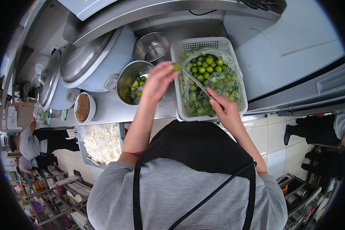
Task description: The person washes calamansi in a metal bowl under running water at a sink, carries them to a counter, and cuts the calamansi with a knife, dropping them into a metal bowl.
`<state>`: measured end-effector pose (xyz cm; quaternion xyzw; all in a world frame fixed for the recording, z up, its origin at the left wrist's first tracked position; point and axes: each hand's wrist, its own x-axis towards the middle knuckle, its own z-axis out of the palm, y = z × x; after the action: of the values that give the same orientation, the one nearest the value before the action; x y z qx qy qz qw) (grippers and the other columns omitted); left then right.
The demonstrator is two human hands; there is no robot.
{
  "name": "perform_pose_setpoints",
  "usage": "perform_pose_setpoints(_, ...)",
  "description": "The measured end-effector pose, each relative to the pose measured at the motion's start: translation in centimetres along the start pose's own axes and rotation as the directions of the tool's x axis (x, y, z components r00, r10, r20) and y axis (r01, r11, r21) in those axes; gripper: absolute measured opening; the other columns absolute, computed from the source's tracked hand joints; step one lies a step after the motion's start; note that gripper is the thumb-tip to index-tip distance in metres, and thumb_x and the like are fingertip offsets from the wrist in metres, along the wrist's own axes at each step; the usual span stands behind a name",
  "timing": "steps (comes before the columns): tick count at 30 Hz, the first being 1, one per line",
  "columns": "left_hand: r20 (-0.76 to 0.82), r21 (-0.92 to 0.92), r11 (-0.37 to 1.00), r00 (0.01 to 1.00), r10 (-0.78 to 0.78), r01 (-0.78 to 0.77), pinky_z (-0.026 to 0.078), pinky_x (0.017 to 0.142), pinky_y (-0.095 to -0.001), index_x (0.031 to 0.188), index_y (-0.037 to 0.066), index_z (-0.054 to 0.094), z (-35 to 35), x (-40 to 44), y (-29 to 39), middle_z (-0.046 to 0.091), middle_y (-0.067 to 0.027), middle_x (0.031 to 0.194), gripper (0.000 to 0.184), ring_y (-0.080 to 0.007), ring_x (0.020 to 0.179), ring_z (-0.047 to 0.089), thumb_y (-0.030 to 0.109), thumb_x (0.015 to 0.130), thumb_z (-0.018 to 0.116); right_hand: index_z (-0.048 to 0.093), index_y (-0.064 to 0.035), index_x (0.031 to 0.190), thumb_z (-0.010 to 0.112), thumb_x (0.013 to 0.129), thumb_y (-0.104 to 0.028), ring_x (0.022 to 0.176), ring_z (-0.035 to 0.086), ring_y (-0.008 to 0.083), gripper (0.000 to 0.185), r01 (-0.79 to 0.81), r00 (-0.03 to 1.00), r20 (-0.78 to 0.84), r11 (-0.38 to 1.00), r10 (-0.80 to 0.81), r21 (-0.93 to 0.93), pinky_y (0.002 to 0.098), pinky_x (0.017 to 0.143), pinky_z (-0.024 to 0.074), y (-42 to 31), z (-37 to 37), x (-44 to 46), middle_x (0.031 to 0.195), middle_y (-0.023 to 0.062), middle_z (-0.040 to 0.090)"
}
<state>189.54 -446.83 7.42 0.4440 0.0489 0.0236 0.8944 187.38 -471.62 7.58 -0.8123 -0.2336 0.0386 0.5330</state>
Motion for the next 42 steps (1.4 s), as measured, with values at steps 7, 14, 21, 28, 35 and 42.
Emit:
perform_pose_setpoints(7,0.2,0.976,-0.063,0.749,0.632,-0.207,0.045,0.07,-0.0311,0.087,0.005,0.064,0.0,0.2,1.8,0.061,-0.0107,0.086,0.02,-0.0233,0.083,0.055,0.006,0.068,0.065,0.053,-0.0055,0.115,0.052,0.086,-0.014,0.094,0.058,0.0194,0.031,-0.079,0.991,-0.106,0.996,0.082,0.036,0.0263,0.08,0.043,1.4,-2.3,-0.3,0.106,0.0137,0.059)
perform_pose_setpoints(14,0.486,0.778,-0.534,0.855,0.179,-0.331,0.044,0.072,-0.0351,0.073,0.002,0.059,4.8,2.1,-7.7,0.059,-0.0104,0.074,0.013,-0.0258,0.081,0.052,0.01,0.063,0.064,0.053,-0.0045,0.115,0.051,0.086,-0.013,0.098,0.057,0.022,0.03,-0.021,0.991,-0.129,1.0,0.024,0.02,0.0278,0.082,0.0429,-0.1,-1.7,1.0,0.108,0.0134,0.059)
perform_pose_setpoints(21,0.169,0.745,0.638,0.98,0.102,-0.195,0.046,0.077,-0.0247,0.103,-0.001,0.057,4.7,1.7,-4.3,0.053,-0.0073,0.091,0.031,-0.0143,0.082,0.057,-0.002,0.072,0.06,0.052,-0.0042,0.116,0.051,0.086,-0.012,0.1,0.056,0.0208,0.031,-0.073,0.987,-0.134,0.99,0.089,0.117,0.0273,0.083,0.0419,-0.8,-2.1,0.0,0.109,0.0137,0.058)
perform_pose_setpoints(28,0.079,0.284,0.958,0.997,0.011,-0.033,0.044,0.083,-0.0264,0.117,-0.001,0.048,4.4,-0.1,-2.9,0.057,-0.0059,0.097,0.039,-0.0125,0.089,0.054,-0.002,0.079,0.054,0.051,-0.0038,0.116,0.051,0.086,-0.009,0.101,0.055,0.0196,0.031,-0.101,0.991,-0.069,0.979,0.115,0.177,0.0265,0.084,0.0407,-0.5,-1.2,-0.3,0.11,0.0141,0.057)
perform_pose_setpoints(35,0.029,0.239,0.957,0.986,0.162,-0.164,0.044,0.083,-0.0255,0.1,-0.001,0.053,4.2,-0.1,-3.2,0.057,-0.0051,0.096,0.023,-0.0117,0.091,0.054,-0.003,0.077,0.058,0.052,-0.0047,0.116,0.051,0.086,-0.01,0.099,0.057,0.0217,0.031,-0.099,0.995,0.009,0.974,0.099,0.203,0.0278,0.083,0.0423,-1.0,-0.7,-0.5,0.108,0.0147,0.058)
perform_pose_setpoints(42,0.074,0.27,0.949,0.987,0.145,-0.159,0.046,0.074,-0.022,0.097,-0.001,0.054,5.2,-0.6,-5.1,0.059,-0.005,0.089,0.025,-0.0091,0.082,0.056,-0.004,0.074,0.062,0.054,-0.0082,0.115,0.052,0.086,-0.016,0.087,0.06,0.0233,0.03,-0.111,0.993,-0.034,0.986,0.116,0.127,0.0283,0.075,0.0445,-1.1,-0.4,1.3,0.102,0.0168,0.059)
